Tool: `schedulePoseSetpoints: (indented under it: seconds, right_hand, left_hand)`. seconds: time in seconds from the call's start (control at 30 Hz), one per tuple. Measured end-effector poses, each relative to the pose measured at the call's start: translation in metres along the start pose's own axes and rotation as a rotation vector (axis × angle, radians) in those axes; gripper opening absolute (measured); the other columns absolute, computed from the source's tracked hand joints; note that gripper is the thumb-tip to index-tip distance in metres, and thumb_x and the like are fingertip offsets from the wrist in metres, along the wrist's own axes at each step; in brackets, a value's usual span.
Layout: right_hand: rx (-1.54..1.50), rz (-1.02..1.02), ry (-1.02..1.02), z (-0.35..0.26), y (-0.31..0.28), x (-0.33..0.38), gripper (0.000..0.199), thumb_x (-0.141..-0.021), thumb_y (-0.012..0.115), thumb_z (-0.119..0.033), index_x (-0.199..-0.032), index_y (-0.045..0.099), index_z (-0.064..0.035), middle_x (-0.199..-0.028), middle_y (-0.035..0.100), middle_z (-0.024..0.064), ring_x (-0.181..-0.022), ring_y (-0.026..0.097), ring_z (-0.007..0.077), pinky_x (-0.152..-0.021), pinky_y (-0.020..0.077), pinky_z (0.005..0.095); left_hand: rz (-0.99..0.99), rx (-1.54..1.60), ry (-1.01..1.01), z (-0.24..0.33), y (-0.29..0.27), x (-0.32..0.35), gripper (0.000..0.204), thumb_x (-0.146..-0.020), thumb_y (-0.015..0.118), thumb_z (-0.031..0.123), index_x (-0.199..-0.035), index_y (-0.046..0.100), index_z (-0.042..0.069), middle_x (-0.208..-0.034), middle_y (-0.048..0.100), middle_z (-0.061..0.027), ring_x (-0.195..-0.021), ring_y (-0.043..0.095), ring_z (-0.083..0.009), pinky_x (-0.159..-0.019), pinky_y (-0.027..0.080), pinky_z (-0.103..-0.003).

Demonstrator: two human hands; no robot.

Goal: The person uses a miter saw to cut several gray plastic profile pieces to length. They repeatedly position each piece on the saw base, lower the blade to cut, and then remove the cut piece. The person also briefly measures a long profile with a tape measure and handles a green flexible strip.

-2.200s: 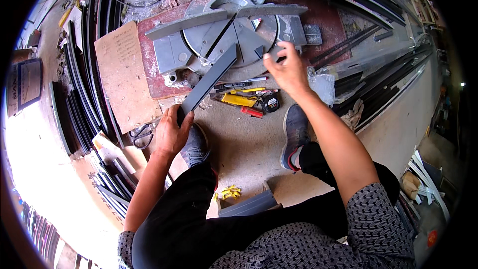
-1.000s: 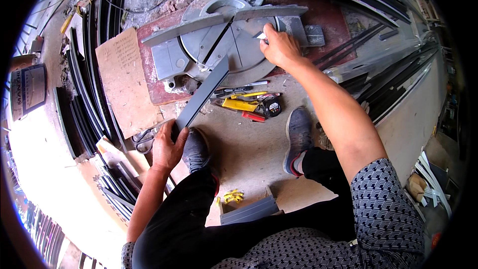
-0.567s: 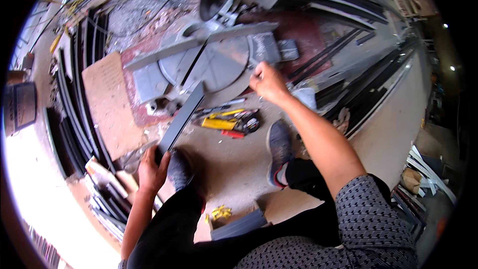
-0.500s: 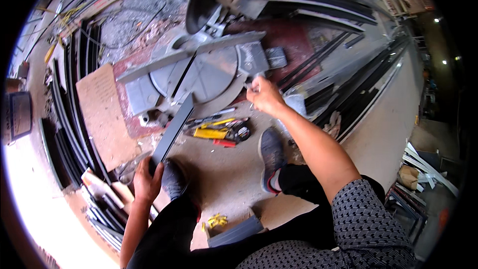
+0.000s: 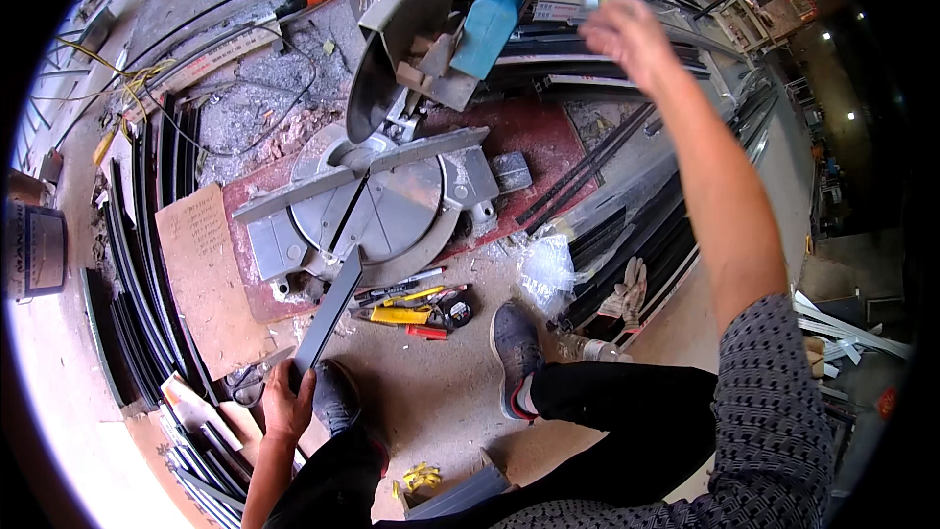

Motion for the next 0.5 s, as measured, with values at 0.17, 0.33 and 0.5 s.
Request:
schedulePoseSetpoints:
  seconds: [0.17, 0.33, 0.5]
  right_hand:
    - [0.232, 0.057, 0.057, 0.007, -0.014, 0.015, 0.035, -0.102, 0.067, -0.024, -0.126, 0.059, 0.0001, -0.115, 0.069, 0.0162, -0.102, 0.073, 0.0262, -0.083, 0.0615, 0.0375]
    - [0.369, 0.007, 0.355, 0.149, -0.023, 0.133, 0.017, -0.101, 0.064, -0.019, -0.114, 0.066, -0.0071, -0.091, 0.07, 0.0023, -0.074, 0.067, 0.0119, -0.062, 0.056, 0.0267]
    - [0.662, -0.157, 0.611, 0.287, -0.014, 0.291, 0.011, -0.097, 0.063, -0.014, -0.093, 0.069, -0.0049, -0.073, 0.068, 0.0058, -0.058, 0.063, 0.0125, -0.055, 0.051, 0.0309]
  left_hand:
    - [0.092, -0.008, 0.061, 0.007, -0.006, 0.008, 0.044, -0.095, 0.072, 0.032, -0.121, 0.064, -0.002, -0.111, 0.068, -0.0277, -0.103, 0.065, -0.0474, -0.091, 0.052, -0.049]
    - [0.052, 0.036, -0.028, -0.022, -0.001, 0.021, 0.044, -0.096, 0.072, 0.034, -0.12, 0.063, -0.002, -0.107, 0.068, -0.0275, -0.101, 0.065, -0.0469, -0.088, 0.053, -0.048]
    - [0.162, 0.053, -0.092, -0.036, -0.01, 0.049, 0.046, -0.097, 0.071, 0.034, -0.121, 0.063, -0.004, -0.111, 0.067, -0.0282, -0.105, 0.065, -0.0455, -0.094, 0.051, -0.048]
Point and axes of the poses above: each hand's wrist, its own x-axis away from the middle knuckle, its own y-axis out of the palm, z = x × y, the point moved 7 cm from there along -x, towards the middle knuckle
